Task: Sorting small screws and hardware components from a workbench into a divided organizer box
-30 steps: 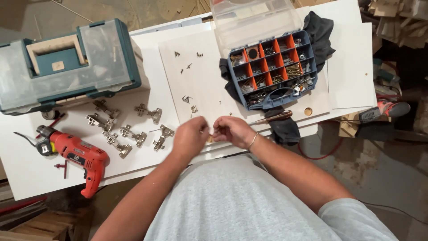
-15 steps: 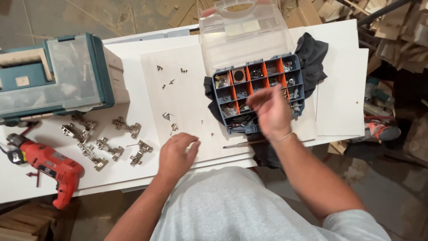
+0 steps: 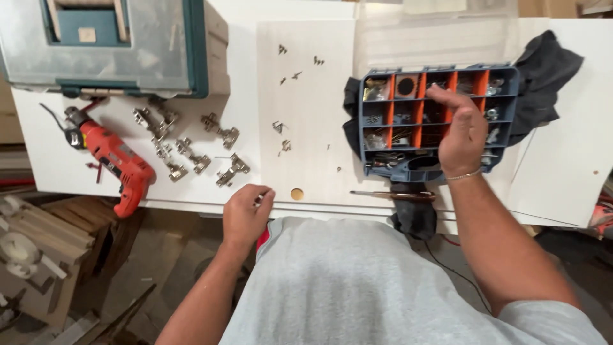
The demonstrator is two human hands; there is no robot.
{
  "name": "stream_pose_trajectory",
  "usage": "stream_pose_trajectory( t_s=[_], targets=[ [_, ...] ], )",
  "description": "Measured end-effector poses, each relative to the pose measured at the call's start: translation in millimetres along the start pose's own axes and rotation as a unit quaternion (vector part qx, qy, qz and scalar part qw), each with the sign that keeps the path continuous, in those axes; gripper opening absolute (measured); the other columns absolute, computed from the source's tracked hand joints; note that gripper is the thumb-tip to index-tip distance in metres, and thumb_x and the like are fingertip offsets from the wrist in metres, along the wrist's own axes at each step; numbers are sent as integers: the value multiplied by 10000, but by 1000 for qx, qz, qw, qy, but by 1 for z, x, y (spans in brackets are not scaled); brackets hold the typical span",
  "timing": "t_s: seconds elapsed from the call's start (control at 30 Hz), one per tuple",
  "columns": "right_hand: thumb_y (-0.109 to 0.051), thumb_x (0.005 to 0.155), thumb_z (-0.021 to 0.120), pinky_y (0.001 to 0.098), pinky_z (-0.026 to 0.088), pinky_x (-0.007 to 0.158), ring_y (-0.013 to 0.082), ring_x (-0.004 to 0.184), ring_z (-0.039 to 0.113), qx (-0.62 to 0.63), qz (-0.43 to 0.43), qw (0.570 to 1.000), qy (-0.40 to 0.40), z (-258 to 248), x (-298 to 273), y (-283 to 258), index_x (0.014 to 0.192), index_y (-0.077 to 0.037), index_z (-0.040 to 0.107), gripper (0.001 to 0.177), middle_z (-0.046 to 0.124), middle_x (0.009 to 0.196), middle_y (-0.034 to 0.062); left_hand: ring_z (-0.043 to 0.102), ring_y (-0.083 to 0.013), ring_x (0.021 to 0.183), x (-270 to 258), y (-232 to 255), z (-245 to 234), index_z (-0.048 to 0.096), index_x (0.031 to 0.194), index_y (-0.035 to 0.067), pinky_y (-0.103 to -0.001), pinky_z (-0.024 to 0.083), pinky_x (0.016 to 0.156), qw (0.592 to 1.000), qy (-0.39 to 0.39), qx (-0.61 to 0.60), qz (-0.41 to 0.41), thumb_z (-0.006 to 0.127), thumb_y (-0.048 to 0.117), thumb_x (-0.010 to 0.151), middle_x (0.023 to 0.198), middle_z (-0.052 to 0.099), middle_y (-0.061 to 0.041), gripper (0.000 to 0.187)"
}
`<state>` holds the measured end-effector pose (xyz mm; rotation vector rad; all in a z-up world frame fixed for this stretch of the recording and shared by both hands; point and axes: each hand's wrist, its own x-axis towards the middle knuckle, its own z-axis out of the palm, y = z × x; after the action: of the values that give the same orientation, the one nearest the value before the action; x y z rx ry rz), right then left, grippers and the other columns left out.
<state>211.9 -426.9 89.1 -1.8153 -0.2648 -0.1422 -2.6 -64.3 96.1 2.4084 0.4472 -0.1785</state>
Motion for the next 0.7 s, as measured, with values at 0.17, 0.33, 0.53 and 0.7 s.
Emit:
stream_pose_trajectory(
  t_s=[0.17, 0.33, 0.53, 0.7],
  targets=[
    [-402, 1072, 488, 480, 442, 1073, 384, 1140, 645, -128, -91, 985, -71, 18, -33, -6, 1164, -34, 721, 445, 687, 1127, 179, 734, -226, 779, 9, 3, 17, 776, 952, 160, -365, 601, 738, 1000, -1, -21, 1, 763, 250, 884, 844, 756, -36, 114],
    [-210, 879, 769, 453, 569, 781, 362, 866, 716, -191, -30, 954, -230, 84, -89, -56, 1085, -106, 749, 231, 730, 897, 141, 714, -183, 820, 40, -2, 54, 763, 1001, 210, -326, 591, 770, 994, 14, 38, 103, 764, 317, 887, 862, 720, 22, 157],
    [-211, 912, 530, 328, 568, 468, 167, 573, 693, -548, -122, 756, -337, 132, -115, -38, 1088, -167, 587, 191, 550, 898, -45, 694, -298, 856, 103, 39, 88, 697, 1100, 169, -405, 598, 740, 931, 25, 114, 346, 612, 151, 910, 902, 644, -47, 209],
    [-146, 858, 542, 376, 532, 406, 182, 568, 665, -560, -163, 725, -367, 144, -122, 0, 991, -173, 623, 157, 540, 859, -8, 660, -256, 827, 128, 40, 93, 629, 902, 181, -330, 577, 690, 841, -7, 198, 503, 636, 141, 864, 864, 573, -16, 55]
  ],
)
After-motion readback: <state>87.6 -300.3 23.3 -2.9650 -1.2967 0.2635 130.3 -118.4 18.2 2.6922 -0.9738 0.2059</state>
